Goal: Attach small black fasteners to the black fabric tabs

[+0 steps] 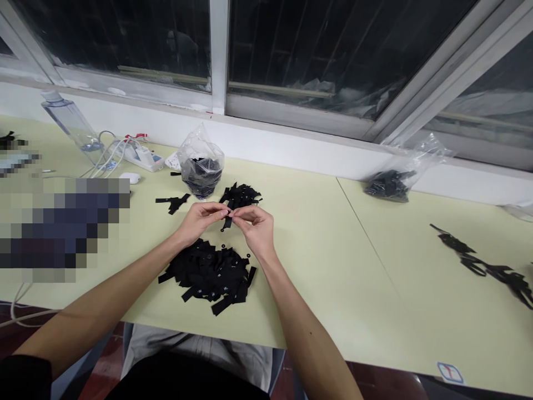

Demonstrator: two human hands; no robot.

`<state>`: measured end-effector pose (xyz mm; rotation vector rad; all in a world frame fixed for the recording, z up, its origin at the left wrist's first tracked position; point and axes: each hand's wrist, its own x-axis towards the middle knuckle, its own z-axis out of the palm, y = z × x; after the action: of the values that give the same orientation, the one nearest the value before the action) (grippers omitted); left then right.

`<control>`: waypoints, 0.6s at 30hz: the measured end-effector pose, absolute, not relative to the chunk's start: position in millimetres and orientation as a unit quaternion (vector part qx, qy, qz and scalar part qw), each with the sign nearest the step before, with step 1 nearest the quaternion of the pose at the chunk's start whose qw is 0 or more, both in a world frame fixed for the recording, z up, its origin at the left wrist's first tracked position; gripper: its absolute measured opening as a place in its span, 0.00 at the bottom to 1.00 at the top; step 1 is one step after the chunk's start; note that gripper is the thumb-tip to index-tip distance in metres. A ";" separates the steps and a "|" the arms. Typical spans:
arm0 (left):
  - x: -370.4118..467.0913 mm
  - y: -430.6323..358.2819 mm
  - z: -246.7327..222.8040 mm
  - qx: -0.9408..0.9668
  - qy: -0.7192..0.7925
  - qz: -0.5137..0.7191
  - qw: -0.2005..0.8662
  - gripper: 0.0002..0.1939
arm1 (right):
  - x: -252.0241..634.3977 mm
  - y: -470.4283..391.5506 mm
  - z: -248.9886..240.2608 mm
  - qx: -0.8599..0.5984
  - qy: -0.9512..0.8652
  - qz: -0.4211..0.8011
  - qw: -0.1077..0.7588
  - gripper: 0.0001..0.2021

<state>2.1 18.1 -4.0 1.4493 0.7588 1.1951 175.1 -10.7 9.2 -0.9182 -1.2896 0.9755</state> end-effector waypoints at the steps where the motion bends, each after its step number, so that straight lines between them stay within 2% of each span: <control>1: 2.1 17.9 -3.9 0.611 0.317 0.499 0.526 0.13 | 174.8 -11.3 9.6 -0.397 -0.559 0.411 0.601 0.08; 7: 2.2 18.2 -5.3 0.631 0.318 0.490 0.511 0.13 | 171.4 -15.9 12.5 -0.411 -0.596 0.341 0.600 0.03; 18: -0.5 18.9 -4.7 0.670 0.312 0.474 0.479 0.13 | 163.8 -23.0 12.7 -0.436 -0.611 0.268 0.604 0.04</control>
<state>-0.5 18.9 -4.7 1.6367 0.7610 1.1565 163.8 -23.0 12.7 -1.0094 -1.4141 0.6211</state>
